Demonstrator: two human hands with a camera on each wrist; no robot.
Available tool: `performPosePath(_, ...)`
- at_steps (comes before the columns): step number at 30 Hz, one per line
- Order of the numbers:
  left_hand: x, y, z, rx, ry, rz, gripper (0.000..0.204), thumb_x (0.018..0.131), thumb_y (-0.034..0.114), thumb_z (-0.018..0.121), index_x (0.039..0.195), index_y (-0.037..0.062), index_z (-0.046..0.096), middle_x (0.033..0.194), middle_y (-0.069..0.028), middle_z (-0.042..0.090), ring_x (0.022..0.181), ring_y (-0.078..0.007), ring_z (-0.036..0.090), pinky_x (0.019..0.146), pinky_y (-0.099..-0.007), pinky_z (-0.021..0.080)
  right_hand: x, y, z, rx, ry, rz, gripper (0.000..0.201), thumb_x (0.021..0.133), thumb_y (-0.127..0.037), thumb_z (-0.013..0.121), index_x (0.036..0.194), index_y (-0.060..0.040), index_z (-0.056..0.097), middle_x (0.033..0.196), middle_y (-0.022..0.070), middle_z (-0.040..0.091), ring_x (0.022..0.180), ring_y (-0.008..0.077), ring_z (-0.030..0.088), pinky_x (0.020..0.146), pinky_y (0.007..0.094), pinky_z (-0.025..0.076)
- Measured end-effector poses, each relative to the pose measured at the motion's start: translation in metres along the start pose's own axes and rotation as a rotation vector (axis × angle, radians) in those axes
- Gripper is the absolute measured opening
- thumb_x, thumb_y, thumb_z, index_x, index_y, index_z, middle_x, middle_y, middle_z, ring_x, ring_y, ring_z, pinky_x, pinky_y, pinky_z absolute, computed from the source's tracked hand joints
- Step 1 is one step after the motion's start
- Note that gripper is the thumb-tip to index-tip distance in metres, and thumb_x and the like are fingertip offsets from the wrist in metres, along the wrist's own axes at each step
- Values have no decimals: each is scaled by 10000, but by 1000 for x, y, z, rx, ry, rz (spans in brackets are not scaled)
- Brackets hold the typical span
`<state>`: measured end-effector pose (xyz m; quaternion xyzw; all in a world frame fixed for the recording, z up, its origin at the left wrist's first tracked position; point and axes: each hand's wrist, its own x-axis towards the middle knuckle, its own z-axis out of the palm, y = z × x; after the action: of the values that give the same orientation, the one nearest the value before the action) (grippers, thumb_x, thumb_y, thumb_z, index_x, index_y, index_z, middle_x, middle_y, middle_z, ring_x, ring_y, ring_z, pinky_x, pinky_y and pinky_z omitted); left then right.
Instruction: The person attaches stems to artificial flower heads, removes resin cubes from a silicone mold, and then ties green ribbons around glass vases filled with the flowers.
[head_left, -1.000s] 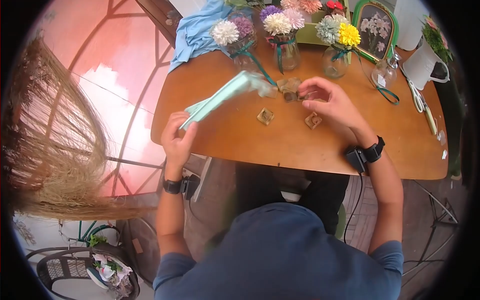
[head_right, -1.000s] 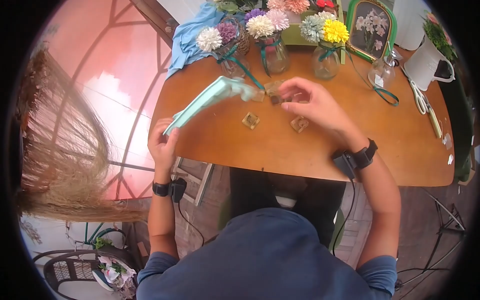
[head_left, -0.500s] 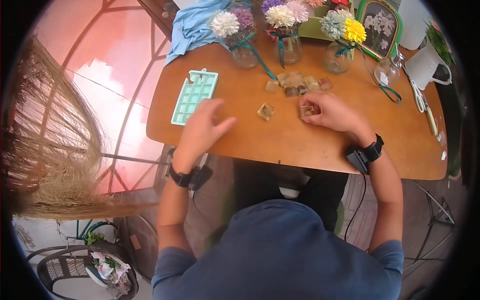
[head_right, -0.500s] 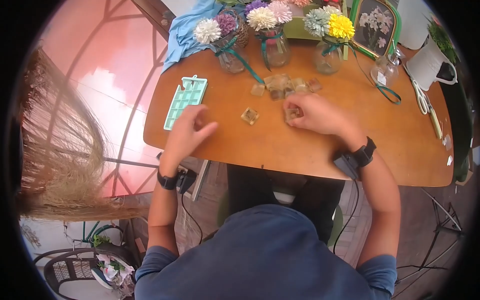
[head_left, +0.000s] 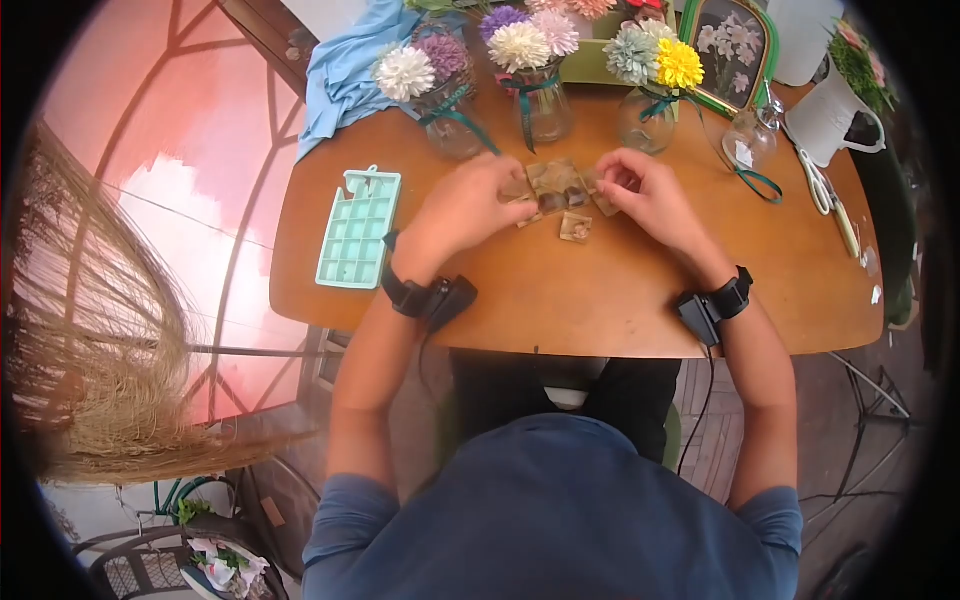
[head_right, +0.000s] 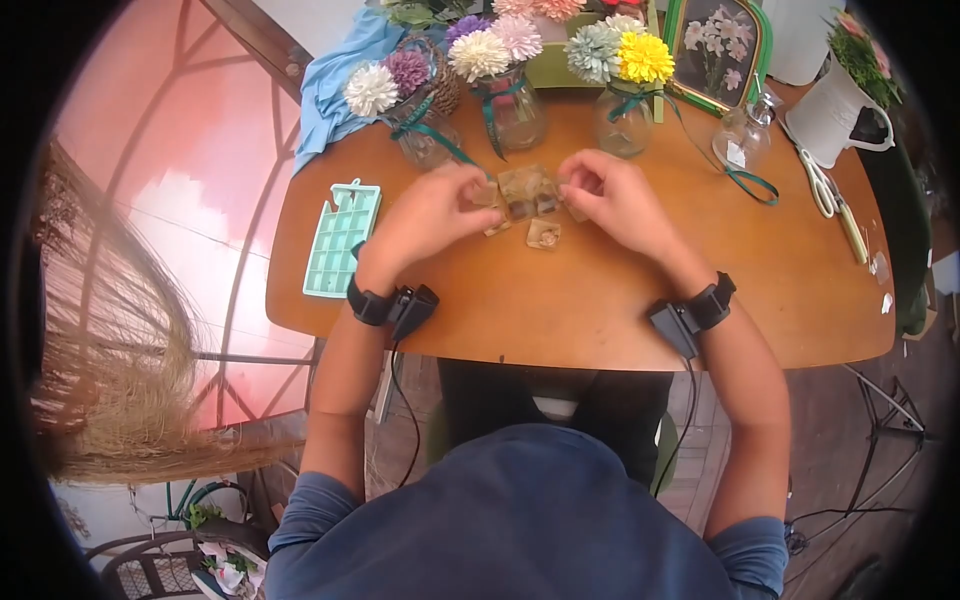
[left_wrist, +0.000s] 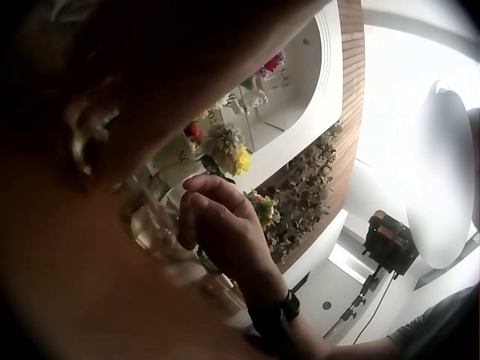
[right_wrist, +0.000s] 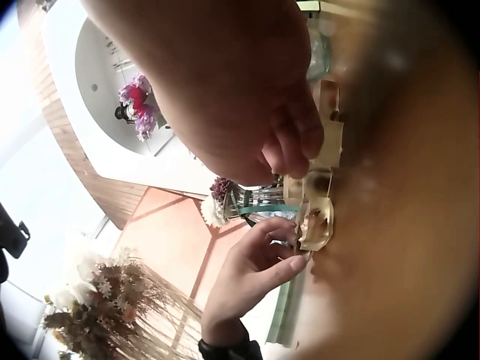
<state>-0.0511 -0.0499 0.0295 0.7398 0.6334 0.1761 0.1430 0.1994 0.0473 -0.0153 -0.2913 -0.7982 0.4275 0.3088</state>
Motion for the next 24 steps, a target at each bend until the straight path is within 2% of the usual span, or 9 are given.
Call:
performPosePath(1, 6, 5, -6, -10, 12, -75, 336, 827, 252, 728, 1062, 25, 655, 1037, -158, 616, 921, -306, 621, 786, -391, 496, 1, 1, 0, -31, 47, -33, 175, 887, -91, 657, 1031, 2, 619, 866, 45, 624, 746, 114, 582, 679, 274, 490)
performPosePath(4, 22, -3, 16, -200, 207, 153, 324, 844, 243, 724, 1073, 26, 649, 1019, -139, 615, 900, -274, 621, 789, -362, 497, 2, 6, -1, -186, 70, -42, 177, 897, -105, 660, 1037, -2, 625, 844, 20, 612, 764, 116, 573, 694, 282, 494)
performPosePath(7, 36, -15, 42, -403, 322, 231, 251, 870, 168, 712, 1049, 10, 636, 954, -77, 589, 841, -180, 580, 769, -297, 482, 4, 17, -1, 38, 93, -3, 187, 924, -155, 648, 1052, -20, 632, 817, -2, 604, 711, 96, 559, 650, 257, 478)
performPosePath(10, 35, -20, 50, -500, 348, 205, 214, 876, 137, 709, 1033, 10, 637, 987, -58, 588, 862, -159, 581, 779, -284, 475, 8, -8, -15, 509, 158, 288, 211, 948, -219, 635, 1065, -43, 634, 795, -13, 604, 659, 62, 542, 601, 215, 436)
performPosePath(11, 35, -22, 51, -534, 340, 204, 202, 878, 129, 707, 1026, 9, 638, 983, -55, 591, 866, -155, 582, 781, -282, 475, 9, -8, -17, 597, 226, 320, 233, 965, -269, 621, 1077, -65, 633, 756, -23, 586, 605, 41, 516, 554, 187, 392)
performPosePath(14, 33, -24, 54, -604, 327, 201, 169, 884, 108, 699, 1004, 4, 640, 969, -48, 596, 877, -145, 584, 783, -275, 474, 15, -2, -30, 671, 277, 429, 171, 991, -271, 586, 999, -103, 618, 674, -44, 514, 557, 54, 477, 516, 209, 379)
performPosePath(17, 33, -21, 51, -602, 325, 204, 148, 889, 98, 690, 988, -2, 642, 952, -47, 600, 876, -139, 586, 781, -272, 473, 17, 10, -36, 650, 398, 329, 180, 987, -261, 598, 878, -122, 563, 623, -53, 447, 518, 56, 404, 473, 224, 306)
performPosePath(20, 30, -19, 48, -574, 325, 206, 139, 888, 95, 688, 976, -2, 643, 933, -48, 604, 865, -143, 588, 780, -274, 474, 19, 11, -50, 576, 584, 161, 205, 976, -233, 618, 833, -134, 511, 614, -60, 405, 513, 49, 345, 467, 231, 246)
performPosePath(24, 26, -14, 44, -561, 332, 205, 126, 889, 91, 681, 966, -1, 644, 916, -51, 609, 850, -149, 590, 779, -277, 474, 20, 8, -60, 552, 698, 67, 122, 964, -201, 635, 998, -98, 580, 624, -63, 405, 521, 38, 324, 472, 223, 242)
